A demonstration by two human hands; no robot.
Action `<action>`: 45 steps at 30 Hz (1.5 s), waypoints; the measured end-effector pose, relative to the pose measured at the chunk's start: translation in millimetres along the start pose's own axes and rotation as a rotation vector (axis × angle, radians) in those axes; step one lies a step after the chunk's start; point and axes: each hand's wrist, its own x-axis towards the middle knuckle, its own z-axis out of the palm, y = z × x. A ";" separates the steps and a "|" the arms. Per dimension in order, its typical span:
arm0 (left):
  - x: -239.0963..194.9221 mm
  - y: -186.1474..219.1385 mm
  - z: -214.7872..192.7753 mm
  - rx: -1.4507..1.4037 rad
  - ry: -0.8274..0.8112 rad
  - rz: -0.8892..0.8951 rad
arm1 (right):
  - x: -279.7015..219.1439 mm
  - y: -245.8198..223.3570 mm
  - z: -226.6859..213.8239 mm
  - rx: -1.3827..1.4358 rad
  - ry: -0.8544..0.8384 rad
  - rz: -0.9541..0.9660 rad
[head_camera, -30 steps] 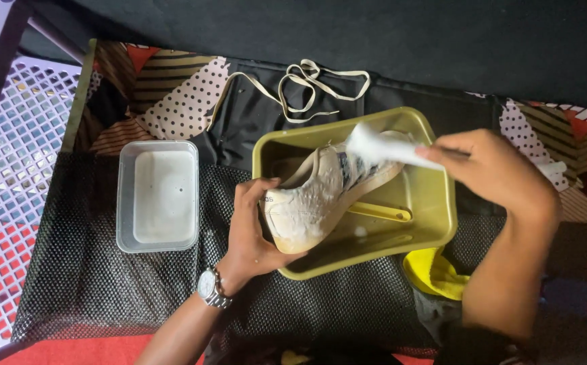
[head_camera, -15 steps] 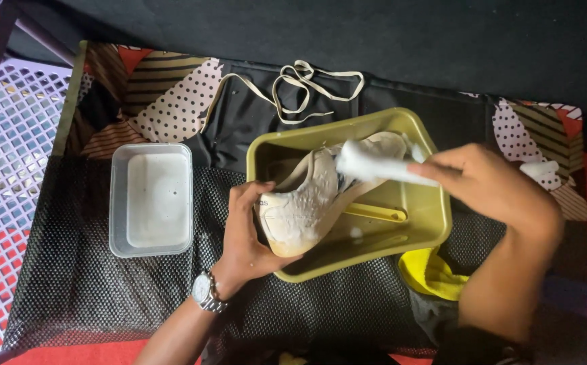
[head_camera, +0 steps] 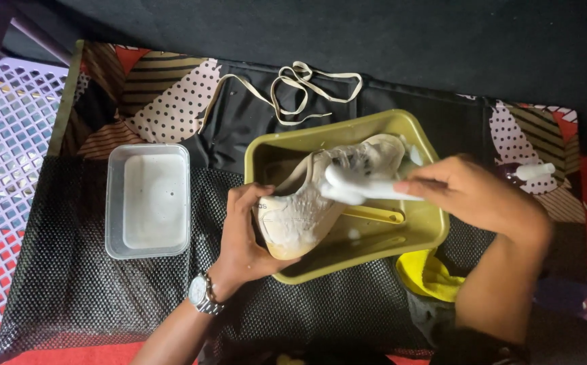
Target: The person scrubs a white sneaker with a white brush while holding it over a yellow basin. They repeatedly dip the brush into a small container of liquid and apply it to the shoe's upper and sole, rotating the shoe to clean different sides.
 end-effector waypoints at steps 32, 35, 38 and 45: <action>-36.8 -40.6 12.6 0.176 0.078 0.264 | -42.3 18.6 -37.2 -0.153 0.438 0.184; -37.5 -37.9 6.5 0.227 0.042 0.442 | -65.4 8.1 -36.2 -0.192 0.562 0.073; -33.6 -35.2 0.6 0.156 0.087 0.567 | -82.0 0.0 -30.6 -0.153 0.613 -0.029; -16.3 -22.7 -11.2 0.199 0.124 0.423 | -37.8 15.4 5.7 -0.022 0.890 -0.198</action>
